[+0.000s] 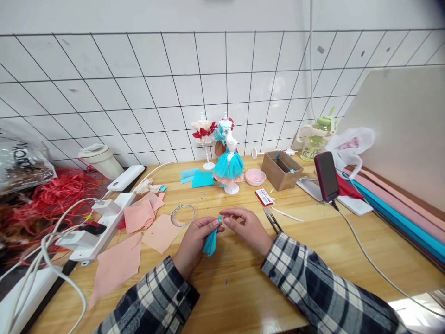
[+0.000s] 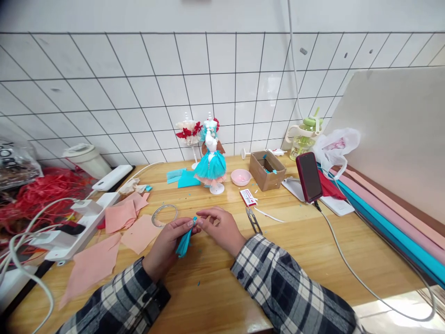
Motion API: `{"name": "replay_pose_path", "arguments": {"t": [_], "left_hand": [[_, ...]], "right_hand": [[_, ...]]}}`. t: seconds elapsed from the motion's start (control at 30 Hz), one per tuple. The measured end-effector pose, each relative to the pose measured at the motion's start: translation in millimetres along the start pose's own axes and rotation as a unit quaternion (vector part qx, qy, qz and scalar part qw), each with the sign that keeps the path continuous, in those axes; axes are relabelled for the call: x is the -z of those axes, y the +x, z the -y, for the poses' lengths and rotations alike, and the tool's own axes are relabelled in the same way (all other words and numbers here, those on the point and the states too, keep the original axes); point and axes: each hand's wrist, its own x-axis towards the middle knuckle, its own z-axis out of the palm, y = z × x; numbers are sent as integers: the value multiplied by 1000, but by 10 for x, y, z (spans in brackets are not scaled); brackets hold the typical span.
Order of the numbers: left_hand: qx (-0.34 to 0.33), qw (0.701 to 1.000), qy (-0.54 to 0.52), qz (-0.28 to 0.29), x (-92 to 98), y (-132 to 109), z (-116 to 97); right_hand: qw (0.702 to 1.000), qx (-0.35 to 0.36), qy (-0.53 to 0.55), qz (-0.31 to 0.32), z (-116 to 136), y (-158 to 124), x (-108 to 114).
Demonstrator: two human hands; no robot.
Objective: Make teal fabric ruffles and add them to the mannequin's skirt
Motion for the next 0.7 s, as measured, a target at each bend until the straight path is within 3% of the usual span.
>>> {"name": "replay_pose_path", "arguments": {"t": [0.13,0.33,0.43,0.57,0.7], "left_hand": [[10,999,39,34,5,-15,-2],[25,986,121,109,57,-13,-57],[12,982,161,98,64,-12,-85],[-52,960,264,82,94,6,-113],[-57,950,301,66,135,36,-115]], "right_hand": [[998,-32,34,49,-39,16,4],[995,9,43,86,-52,38,76],[994,3,30,104,-60,54,102],[995,42,-48,75,-81,85,131],[994,53,-57,81,-94,82,136]]}}
